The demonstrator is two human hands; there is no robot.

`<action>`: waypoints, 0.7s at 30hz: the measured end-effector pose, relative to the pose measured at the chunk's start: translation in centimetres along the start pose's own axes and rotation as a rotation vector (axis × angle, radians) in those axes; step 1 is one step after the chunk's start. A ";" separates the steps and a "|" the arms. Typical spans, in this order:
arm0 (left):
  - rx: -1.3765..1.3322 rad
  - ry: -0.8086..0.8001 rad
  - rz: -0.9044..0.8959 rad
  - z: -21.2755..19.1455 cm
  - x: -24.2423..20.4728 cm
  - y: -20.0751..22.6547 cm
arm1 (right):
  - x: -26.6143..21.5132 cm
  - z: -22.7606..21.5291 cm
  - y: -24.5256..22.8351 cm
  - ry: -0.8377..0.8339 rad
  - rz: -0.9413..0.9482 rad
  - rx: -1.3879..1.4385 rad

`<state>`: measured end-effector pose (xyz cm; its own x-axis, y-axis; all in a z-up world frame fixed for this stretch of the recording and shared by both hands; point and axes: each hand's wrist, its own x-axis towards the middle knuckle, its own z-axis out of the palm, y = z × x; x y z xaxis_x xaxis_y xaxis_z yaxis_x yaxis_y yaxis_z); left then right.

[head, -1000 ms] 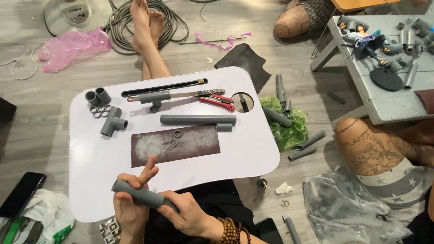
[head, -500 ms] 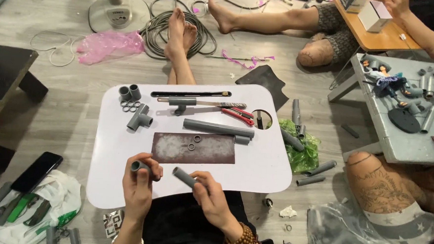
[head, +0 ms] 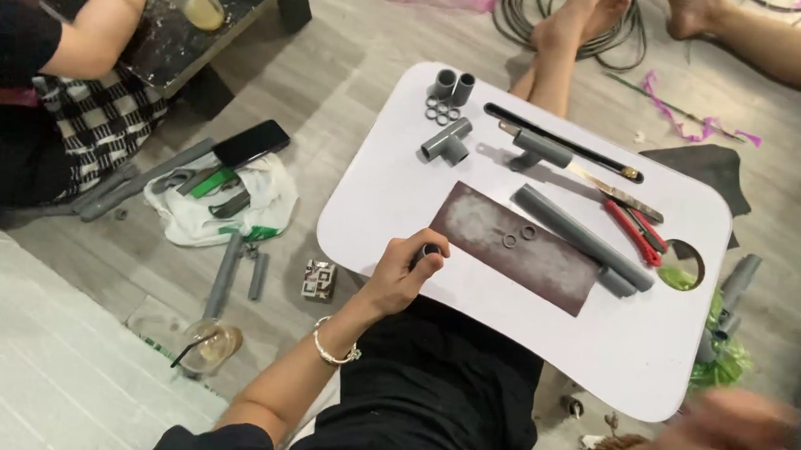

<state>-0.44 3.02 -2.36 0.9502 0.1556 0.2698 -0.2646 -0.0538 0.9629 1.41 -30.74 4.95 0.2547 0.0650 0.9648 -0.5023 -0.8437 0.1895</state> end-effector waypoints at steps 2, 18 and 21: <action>-0.072 -0.099 -0.030 0.1 0.2 -0.2 | 1.1 -4.2 -3.5 -0.788 -0.051 1.649; -0.008 -0.374 0.140 3.9 0.2 2.1 | -1.5 -4.2 -8.0 -0.902 0.215 2.034; -0.015 -0.284 0.117 3.8 1.2 3.1 | -0.9 -4.2 -7.4 -0.967 0.196 2.059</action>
<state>0.50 -0.66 0.94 0.9206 -0.1331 0.3670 -0.3751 -0.0404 0.9261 1.42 -22.26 3.43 0.8310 0.2842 0.4782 0.5166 -0.0754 -0.8529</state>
